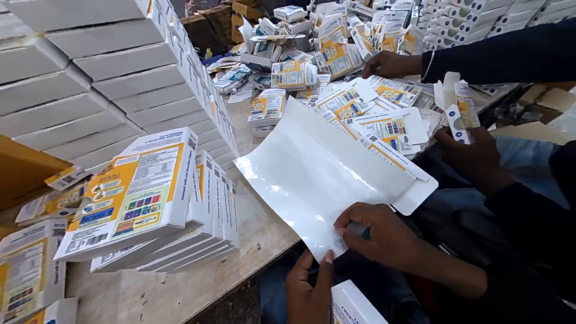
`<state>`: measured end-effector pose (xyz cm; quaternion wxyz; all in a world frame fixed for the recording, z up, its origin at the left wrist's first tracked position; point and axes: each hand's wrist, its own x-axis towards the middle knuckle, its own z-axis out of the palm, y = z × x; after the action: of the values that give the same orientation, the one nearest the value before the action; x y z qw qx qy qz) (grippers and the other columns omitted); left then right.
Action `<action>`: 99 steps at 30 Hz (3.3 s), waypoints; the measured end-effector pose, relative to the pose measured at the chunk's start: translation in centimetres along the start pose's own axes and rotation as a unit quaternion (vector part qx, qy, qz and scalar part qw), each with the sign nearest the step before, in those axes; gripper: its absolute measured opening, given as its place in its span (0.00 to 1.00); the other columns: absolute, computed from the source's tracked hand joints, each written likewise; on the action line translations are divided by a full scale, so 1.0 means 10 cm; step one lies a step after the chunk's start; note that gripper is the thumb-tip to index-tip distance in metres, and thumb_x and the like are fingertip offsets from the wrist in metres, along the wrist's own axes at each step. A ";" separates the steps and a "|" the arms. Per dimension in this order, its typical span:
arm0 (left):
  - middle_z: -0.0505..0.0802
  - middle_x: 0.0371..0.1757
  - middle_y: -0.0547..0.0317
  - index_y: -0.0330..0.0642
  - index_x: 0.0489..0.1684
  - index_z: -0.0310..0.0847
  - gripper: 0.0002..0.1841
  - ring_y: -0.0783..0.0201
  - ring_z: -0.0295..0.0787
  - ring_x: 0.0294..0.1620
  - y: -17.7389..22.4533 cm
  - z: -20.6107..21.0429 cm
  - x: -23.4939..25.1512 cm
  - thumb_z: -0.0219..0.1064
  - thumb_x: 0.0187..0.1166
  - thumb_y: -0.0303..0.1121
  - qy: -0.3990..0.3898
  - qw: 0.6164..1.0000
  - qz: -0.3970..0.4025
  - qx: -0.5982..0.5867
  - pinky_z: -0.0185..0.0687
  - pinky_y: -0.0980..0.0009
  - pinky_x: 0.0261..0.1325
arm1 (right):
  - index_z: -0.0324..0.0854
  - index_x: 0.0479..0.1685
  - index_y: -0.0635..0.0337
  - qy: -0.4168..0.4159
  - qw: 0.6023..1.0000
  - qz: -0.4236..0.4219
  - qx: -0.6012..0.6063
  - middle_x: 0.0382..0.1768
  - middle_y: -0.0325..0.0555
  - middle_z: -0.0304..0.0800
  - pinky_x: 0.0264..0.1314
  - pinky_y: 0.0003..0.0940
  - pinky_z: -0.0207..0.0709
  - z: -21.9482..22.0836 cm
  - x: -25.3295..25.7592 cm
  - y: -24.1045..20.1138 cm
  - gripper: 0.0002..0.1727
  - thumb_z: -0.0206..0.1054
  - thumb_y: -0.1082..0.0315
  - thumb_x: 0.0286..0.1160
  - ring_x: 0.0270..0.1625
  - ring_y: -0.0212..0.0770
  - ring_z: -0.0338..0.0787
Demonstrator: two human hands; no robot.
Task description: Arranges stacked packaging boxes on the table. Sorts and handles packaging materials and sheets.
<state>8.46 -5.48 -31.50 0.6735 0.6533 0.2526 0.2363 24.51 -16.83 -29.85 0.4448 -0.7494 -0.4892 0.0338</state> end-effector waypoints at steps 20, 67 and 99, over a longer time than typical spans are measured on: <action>0.93 0.59 0.50 0.34 0.53 0.82 0.14 0.64 0.95 0.51 0.10 -0.60 -0.57 0.77 0.73 0.24 -0.178 0.982 0.059 0.028 0.95 0.65 0.53 | 0.83 0.45 0.63 0.035 0.972 -0.221 0.063 0.49 0.48 0.93 0.57 0.24 0.88 0.01 -0.44 -0.28 0.07 0.63 0.69 0.86 0.55 0.34 0.93; 0.96 0.53 0.45 0.31 0.37 0.91 0.05 0.60 0.95 0.54 0.10 -0.62 -0.69 0.79 0.69 0.21 -0.170 0.981 0.085 0.027 0.94 0.65 0.56 | 0.82 0.49 0.67 -0.088 0.932 -0.348 0.048 0.57 0.60 0.90 0.63 0.37 0.89 -0.18 -0.73 -0.25 0.05 0.64 0.75 0.83 0.61 0.50 0.93; 0.96 0.53 0.46 0.31 0.36 0.90 0.05 0.62 0.95 0.55 0.10 -0.61 -0.72 0.80 0.69 0.21 -0.173 0.980 0.092 0.023 0.93 0.68 0.55 | 0.89 0.46 0.65 -0.168 0.943 -0.153 0.243 0.59 0.55 0.90 0.70 0.38 0.86 -0.24 -0.58 -0.21 0.16 0.64 0.60 0.85 0.67 0.45 0.89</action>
<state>-0.96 -5.41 -30.37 0.6675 0.7199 0.0764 0.1743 21.16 -22.50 -29.16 0.5243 -0.5183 -0.6427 0.2083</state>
